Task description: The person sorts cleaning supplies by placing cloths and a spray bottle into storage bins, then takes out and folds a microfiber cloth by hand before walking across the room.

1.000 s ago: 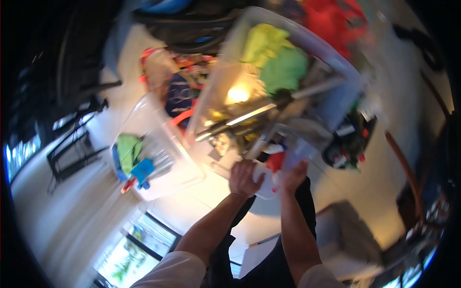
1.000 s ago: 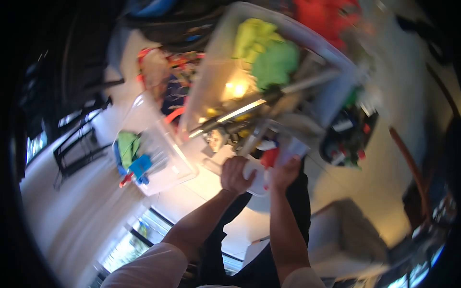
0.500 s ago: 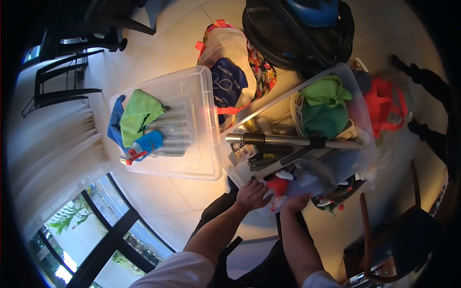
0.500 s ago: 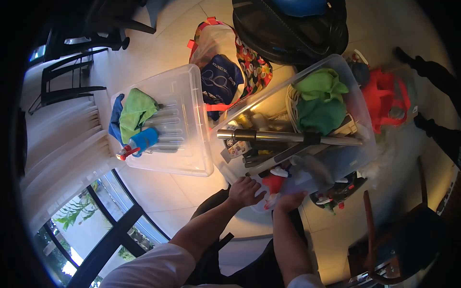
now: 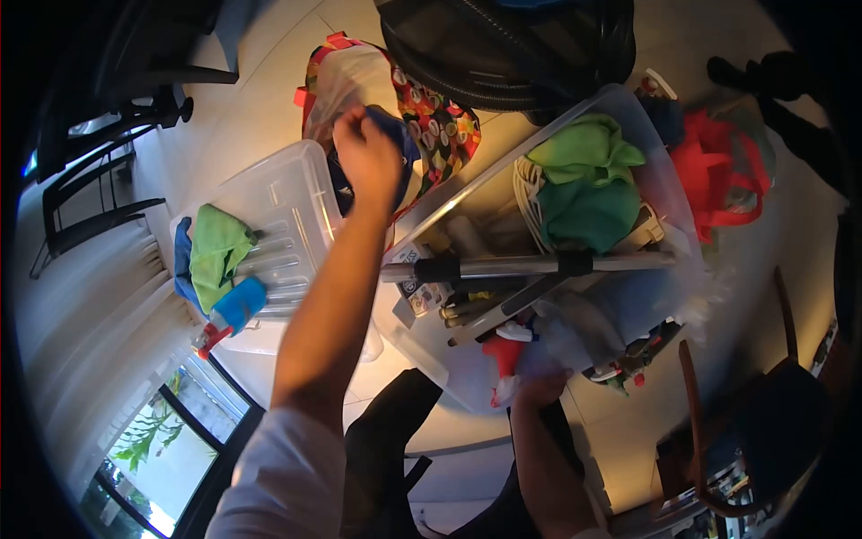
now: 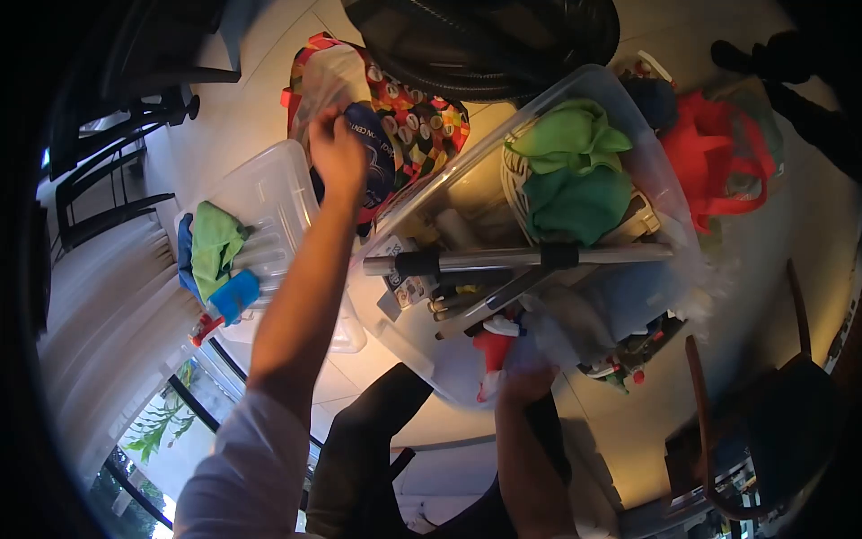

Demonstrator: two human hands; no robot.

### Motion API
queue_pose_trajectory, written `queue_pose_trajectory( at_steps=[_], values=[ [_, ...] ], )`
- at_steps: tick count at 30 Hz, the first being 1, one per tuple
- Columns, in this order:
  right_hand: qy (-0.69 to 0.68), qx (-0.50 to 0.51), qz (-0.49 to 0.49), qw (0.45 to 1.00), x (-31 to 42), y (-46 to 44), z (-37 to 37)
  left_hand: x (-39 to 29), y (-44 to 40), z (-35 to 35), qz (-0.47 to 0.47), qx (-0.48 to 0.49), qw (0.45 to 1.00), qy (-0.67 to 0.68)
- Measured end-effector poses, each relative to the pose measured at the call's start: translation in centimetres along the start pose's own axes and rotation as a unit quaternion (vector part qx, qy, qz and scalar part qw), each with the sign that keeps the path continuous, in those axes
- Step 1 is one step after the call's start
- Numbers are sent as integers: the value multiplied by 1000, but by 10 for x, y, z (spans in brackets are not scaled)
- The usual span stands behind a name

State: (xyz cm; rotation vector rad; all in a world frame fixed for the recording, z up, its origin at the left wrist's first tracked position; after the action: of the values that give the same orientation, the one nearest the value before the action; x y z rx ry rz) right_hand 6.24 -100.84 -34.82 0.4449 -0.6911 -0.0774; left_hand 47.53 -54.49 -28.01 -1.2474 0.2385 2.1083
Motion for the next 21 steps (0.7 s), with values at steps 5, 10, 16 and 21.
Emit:
queue_pose_trajectory(
  at_steps=[5,10,16,21],
  values=[
    [-59,50,24,997,23,18,-9,145,-32,-67,55,198,793,-573],
    [25,23,60,998,27,21,-4,224,-48,-83,41,341,752,-564],
    [27,74,53,995,37,26,-12,259,-62,-103,-47,382,709,-591],
    [21,62,40,997,40,29,-12,195,-46,-95,-20,375,743,-554]
  ],
)
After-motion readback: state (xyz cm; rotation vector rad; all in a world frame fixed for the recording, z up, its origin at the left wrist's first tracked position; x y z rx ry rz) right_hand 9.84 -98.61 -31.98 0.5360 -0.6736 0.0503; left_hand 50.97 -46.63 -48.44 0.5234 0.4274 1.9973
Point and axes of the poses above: each hand's wrist, its own y-axis away from the middle knuckle, its own z-axis out of the back of the hand, x = y × z, the point moved 9 cm from there along -y, towards the middle knuckle, and after that the axes turned 8 degrees about -x, right-handed, at the moved point
